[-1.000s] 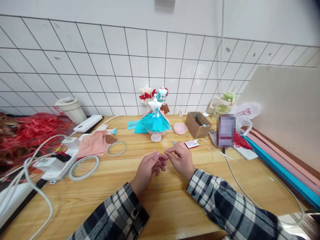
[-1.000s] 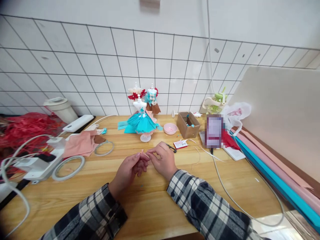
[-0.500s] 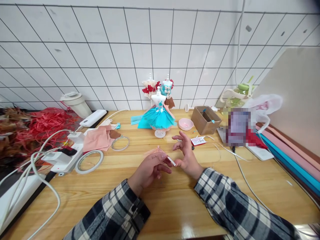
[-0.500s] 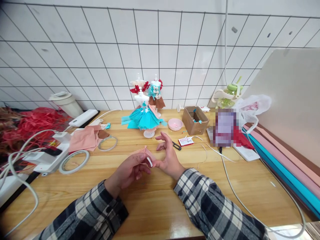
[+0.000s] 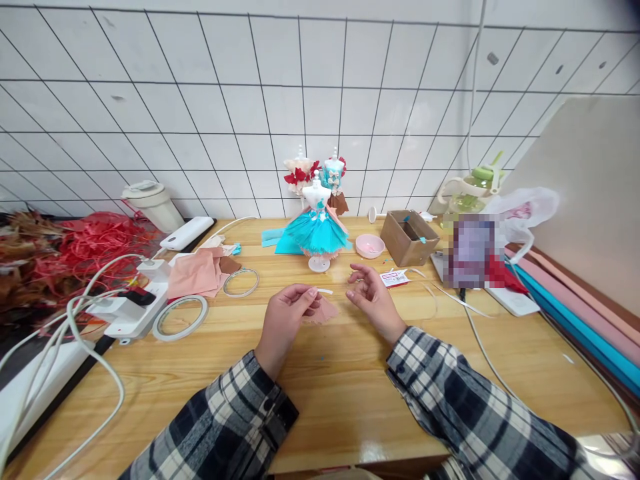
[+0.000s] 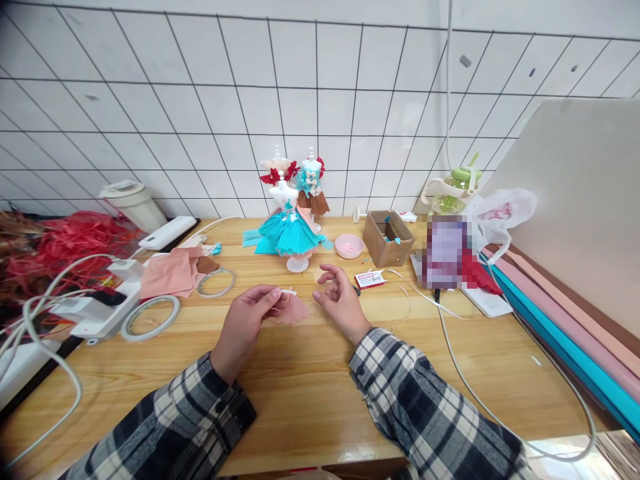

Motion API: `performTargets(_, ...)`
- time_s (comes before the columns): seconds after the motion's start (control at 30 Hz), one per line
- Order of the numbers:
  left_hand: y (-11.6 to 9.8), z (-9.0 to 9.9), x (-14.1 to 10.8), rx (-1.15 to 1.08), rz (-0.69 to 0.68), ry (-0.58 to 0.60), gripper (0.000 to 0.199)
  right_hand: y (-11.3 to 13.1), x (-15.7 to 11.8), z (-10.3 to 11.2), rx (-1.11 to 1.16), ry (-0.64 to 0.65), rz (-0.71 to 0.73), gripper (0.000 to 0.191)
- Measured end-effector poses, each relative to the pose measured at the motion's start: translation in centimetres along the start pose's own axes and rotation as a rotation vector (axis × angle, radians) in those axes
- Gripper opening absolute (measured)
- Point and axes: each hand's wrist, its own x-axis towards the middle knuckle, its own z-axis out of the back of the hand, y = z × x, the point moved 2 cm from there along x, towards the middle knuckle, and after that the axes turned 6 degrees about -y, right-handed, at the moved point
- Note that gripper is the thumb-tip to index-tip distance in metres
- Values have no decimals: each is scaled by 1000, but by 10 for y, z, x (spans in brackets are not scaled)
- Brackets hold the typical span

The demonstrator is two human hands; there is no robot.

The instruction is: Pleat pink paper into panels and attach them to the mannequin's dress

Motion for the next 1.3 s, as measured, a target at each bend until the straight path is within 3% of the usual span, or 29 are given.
performTargets(0.07, -1, -1, -1, 80, -69, -51, 33, 9, -6, -1, -196, -73, 128, 32)
performTargets(0.13, 3, -4, -3, 95, -44, -25, 37, 20, -13, -7, -370, -58, 297, 14)
performTargets(0.23, 12, -11, -6, 14, 49, 84, 39, 34, -21, -15, -547, -30, 418, 12)
performTargets(0.4, 19, -15, -9, -73, 67, 197, 35, 37, -21, -15, -667, -45, 403, 18)
performTargets(0.7, 23, -10, -3, -22, 40, 197, 28, 42, -21, -14, -695, -10, 449, 18)
performTargets(0.97, 18, -15, -8, -105, 104, 220, 28, 45, -27, -16, -764, -112, 536, 17)
performTargets(1.3, 20, -17, -9, -98, 209, 240, 28, 42, -22, -18, -761, -57, 404, 19)
